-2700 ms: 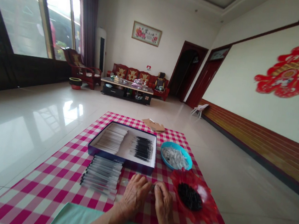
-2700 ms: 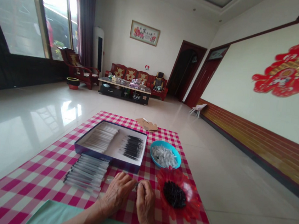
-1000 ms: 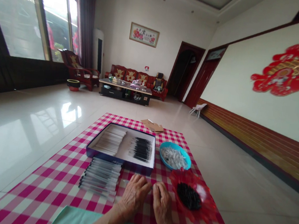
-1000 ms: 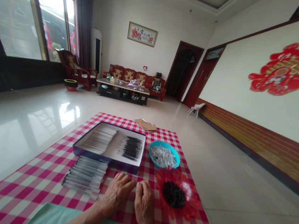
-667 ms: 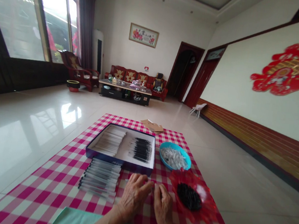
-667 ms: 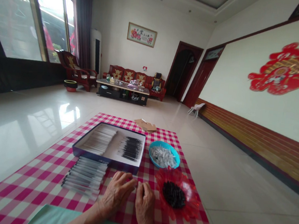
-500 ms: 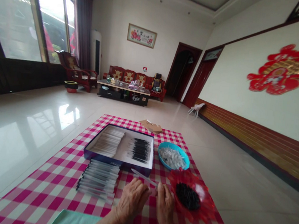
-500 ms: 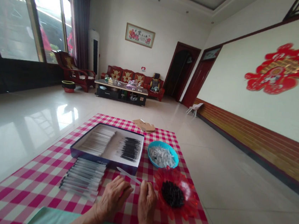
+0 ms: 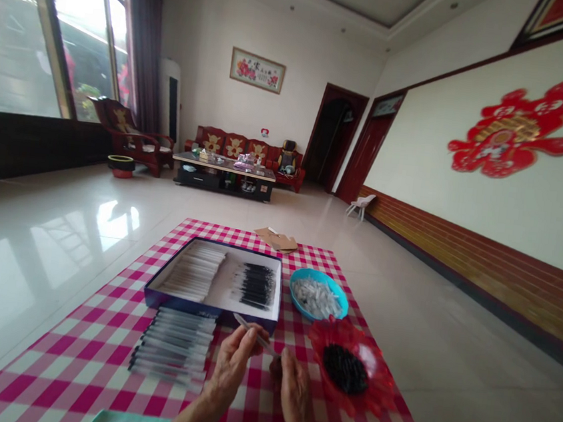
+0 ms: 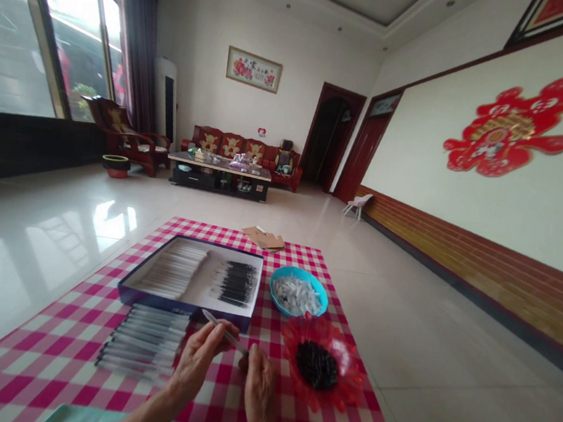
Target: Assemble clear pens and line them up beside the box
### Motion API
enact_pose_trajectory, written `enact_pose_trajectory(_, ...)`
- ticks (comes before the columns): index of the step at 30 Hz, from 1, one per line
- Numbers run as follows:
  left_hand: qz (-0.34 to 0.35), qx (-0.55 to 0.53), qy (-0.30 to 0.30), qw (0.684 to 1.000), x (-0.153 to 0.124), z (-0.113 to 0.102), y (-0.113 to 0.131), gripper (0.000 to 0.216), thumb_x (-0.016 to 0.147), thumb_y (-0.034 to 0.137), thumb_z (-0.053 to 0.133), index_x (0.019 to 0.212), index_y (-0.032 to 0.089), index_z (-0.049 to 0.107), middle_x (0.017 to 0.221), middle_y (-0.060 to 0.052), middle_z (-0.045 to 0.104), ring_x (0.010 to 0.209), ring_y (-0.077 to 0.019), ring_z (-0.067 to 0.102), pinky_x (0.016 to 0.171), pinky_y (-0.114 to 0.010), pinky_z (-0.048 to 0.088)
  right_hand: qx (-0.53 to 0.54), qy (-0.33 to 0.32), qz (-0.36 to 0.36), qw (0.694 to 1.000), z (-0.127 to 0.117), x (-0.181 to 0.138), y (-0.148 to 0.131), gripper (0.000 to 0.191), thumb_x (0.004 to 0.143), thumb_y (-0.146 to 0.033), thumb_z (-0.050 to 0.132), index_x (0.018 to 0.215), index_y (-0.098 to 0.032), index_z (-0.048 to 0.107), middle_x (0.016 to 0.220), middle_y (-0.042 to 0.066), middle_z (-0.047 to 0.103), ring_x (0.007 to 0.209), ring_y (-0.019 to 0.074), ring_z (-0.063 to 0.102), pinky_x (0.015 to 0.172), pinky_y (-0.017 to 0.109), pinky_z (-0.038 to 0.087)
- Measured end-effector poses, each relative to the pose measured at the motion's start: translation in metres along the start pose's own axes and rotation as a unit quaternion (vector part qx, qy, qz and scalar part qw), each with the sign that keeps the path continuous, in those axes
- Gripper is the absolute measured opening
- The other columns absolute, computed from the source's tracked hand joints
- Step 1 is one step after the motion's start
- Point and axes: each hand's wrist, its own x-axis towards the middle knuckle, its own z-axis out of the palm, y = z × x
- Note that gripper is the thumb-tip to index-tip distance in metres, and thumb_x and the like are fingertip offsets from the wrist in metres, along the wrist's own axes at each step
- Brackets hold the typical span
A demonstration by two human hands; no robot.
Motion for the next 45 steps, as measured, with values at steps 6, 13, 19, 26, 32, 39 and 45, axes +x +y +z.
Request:
enact_pose_trajectory(6, 0.024, 0.076, 0.010, 0.997, 0.001, -0.004, -0.005, 0.049, 0.087, 0.049, 0.052, 0.121, 0.014, 0.056, 0.063, 0.001, 0.060, 0.056, -0.0111, 0.054, 0.053, -0.019, 0.045, -0.003, 0.021, -0.023, 1.000, 0.003, -0.001, 0.007, 0.048, 0.080, -0.064, 0.046, 0.071, -0.022, 0.067, 0.071, 0.006, 0.070, 0.068, 0.0222, 0.066, 0.064, 0.029, 0.051)
enact_pose_trajectory(13, 0.218, 0.320, -0.022, 0.922, 0.004, -0.010, -0.017, 0.033, 0.093, 0.035, 0.045, 0.114, 0.017, 0.063, 0.087, -0.006, 0.071, 0.075, -0.0159, 0.067, 0.070, -0.022, 0.053, -0.113, 0.060, -0.182, 0.975, -0.004, 0.004, -0.006, 0.030, 0.088, -0.042, 0.047, 0.094, -0.020, 0.066, 0.092, 0.008, 0.071, 0.084, 0.0210, 0.066, 0.074, 0.027, 0.051)
enact_pose_trajectory(19, 0.345, 0.478, -0.041, 0.807, 0.000, -0.006, -0.014, 0.029, 0.095, 0.021, 0.036, 0.109, 0.018, 0.061, 0.073, -0.004, 0.063, 0.065, -0.0153, 0.061, 0.058, -0.022, 0.050, -0.415, 0.026, -0.199, 0.888, -0.043, 0.089, -0.057, 0.025, 0.087, -0.020, 0.044, 0.098, -0.018, 0.066, 0.103, 0.008, 0.068, 0.099, 0.0206, 0.061, 0.090, 0.030, 0.045)
enact_pose_trajectory(26, 0.366, 0.535, -0.063, 0.759, -0.003, -0.004, -0.015, 0.027, 0.089, 0.014, 0.037, 0.103, 0.021, 0.059, 0.078, -0.005, 0.062, 0.068, -0.0189, 0.060, 0.060, -0.027, 0.050, -0.530, -0.061, -0.049, 0.844, -0.047, 0.175, -0.046, 0.013, 0.086, -0.025, 0.059, 0.094, -0.016, 0.066, 0.100, 0.006, 0.067, 0.090, 0.0199, 0.063, 0.082, 0.035, 0.050)
enact_pose_trajectory(32, 0.333, 0.532, -0.070, 0.775, -0.004, -0.003, -0.011, 0.026, 0.088, 0.012, 0.037, 0.099, 0.021, 0.059, 0.073, -0.003, 0.060, 0.064, -0.0181, 0.059, 0.056, -0.026, 0.047, -0.524, -0.079, 0.007, 0.848, -0.039, 0.189, -0.033, 0.030, 0.090, -0.033, 0.056, 0.117, -0.019, 0.056, 0.120, 0.007, 0.057, 0.099, 0.0201, 0.060, 0.083, 0.040, 0.051)
enact_pose_trajectory(39, 0.366, 0.514, -0.055, 0.774, -0.007, -0.003, -0.007, 0.036, 0.089, 0.011, 0.033, 0.117, 0.020, 0.054, 0.075, -0.004, 0.061, 0.065, -0.0165, 0.059, 0.059, -0.025, 0.049, -0.382, -0.012, -0.066, 0.922, -0.048, 0.146, -0.056, 0.029, 0.091, -0.026, 0.044, 0.112, -0.017, 0.062, 0.106, 0.009, 0.067, 0.096, 0.0212, 0.062, 0.087, 0.034, 0.047)
enact_pose_trajectory(45, 0.334, 0.496, -0.059, 0.799, -0.007, -0.002, -0.009, 0.032, 0.093, 0.016, 0.035, 0.116, 0.022, 0.056, 0.074, -0.003, 0.060, 0.066, -0.0141, 0.059, 0.060, -0.021, 0.048, 0.146, 0.012, -0.013, 0.989, -0.015, 0.047, -0.034, 0.040, 0.072, -0.043, 0.070, 0.103, -0.018, 0.063, 0.083, 0.002, 0.070, 0.078, 0.0195, 0.066, 0.068, 0.030, 0.053)
